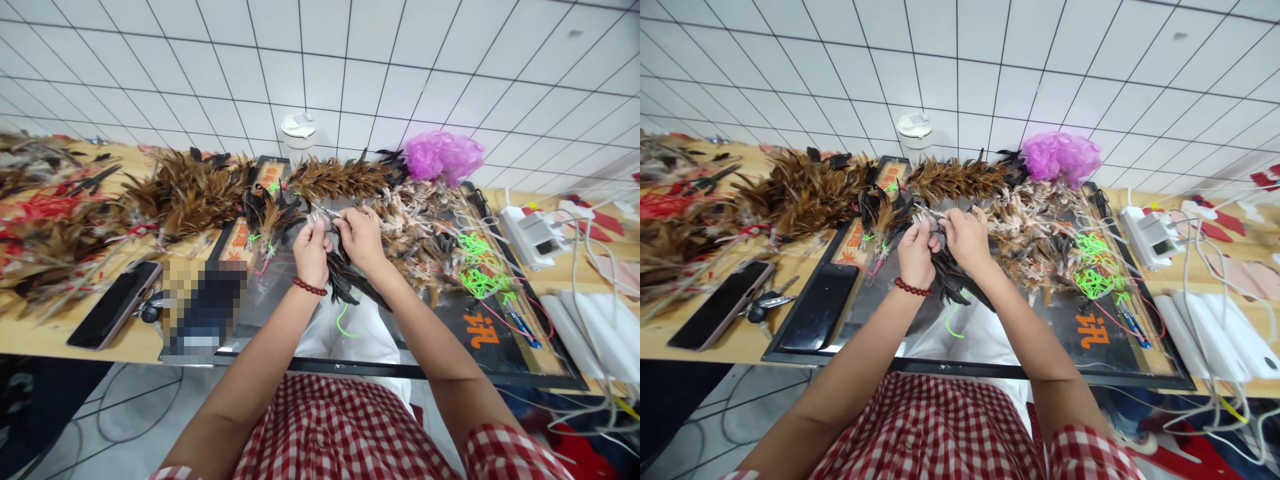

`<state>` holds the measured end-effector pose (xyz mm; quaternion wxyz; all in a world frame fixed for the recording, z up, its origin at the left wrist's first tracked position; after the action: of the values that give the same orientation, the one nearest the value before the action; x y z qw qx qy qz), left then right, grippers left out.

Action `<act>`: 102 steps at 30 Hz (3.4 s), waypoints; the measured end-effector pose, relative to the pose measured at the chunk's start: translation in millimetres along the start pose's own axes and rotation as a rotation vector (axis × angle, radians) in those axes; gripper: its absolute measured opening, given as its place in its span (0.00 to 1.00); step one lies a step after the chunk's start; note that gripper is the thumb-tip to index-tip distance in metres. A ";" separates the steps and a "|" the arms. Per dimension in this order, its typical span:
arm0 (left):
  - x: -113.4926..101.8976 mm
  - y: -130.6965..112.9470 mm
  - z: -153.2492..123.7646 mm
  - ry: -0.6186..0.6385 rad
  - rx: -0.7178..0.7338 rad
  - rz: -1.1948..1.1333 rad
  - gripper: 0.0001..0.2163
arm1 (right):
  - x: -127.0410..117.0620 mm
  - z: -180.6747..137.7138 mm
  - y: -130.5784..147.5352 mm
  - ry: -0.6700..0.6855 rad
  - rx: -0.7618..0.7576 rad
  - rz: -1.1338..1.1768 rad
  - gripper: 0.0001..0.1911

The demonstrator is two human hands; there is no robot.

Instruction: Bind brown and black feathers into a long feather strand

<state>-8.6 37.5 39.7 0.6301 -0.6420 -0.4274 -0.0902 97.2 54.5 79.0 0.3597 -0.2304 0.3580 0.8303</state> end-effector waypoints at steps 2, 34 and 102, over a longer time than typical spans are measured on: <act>7.6 0.0 -0.9 0.022 0.001 0.003 0.13 | -2.8 -5.8 -5.7 0.015 0.086 0.021 0.11; 19.1 33.8 18.1 0.089 -0.196 0.156 0.12 | 7.8 -45.6 -50.3 0.125 0.551 0.618 0.14; 83.9 -20.6 31.7 0.451 -0.186 0.160 0.13 | -42.3 34.6 -32.2 0.152 0.346 0.383 0.10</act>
<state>16.3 98.8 103.6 0.6530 -0.6925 -0.2139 -0.2199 144.3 78.2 114.4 0.2022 -0.1550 0.5577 0.7900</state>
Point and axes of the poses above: each hand's wrist, its own z-axis towards the middle knuckle, its own x-axis out of the palm, y = z × x, the point moved 5 cm from there along z, towards the middle knuckle, and after that the axes turned 8 degrees about -y, right-handed, at the moved point
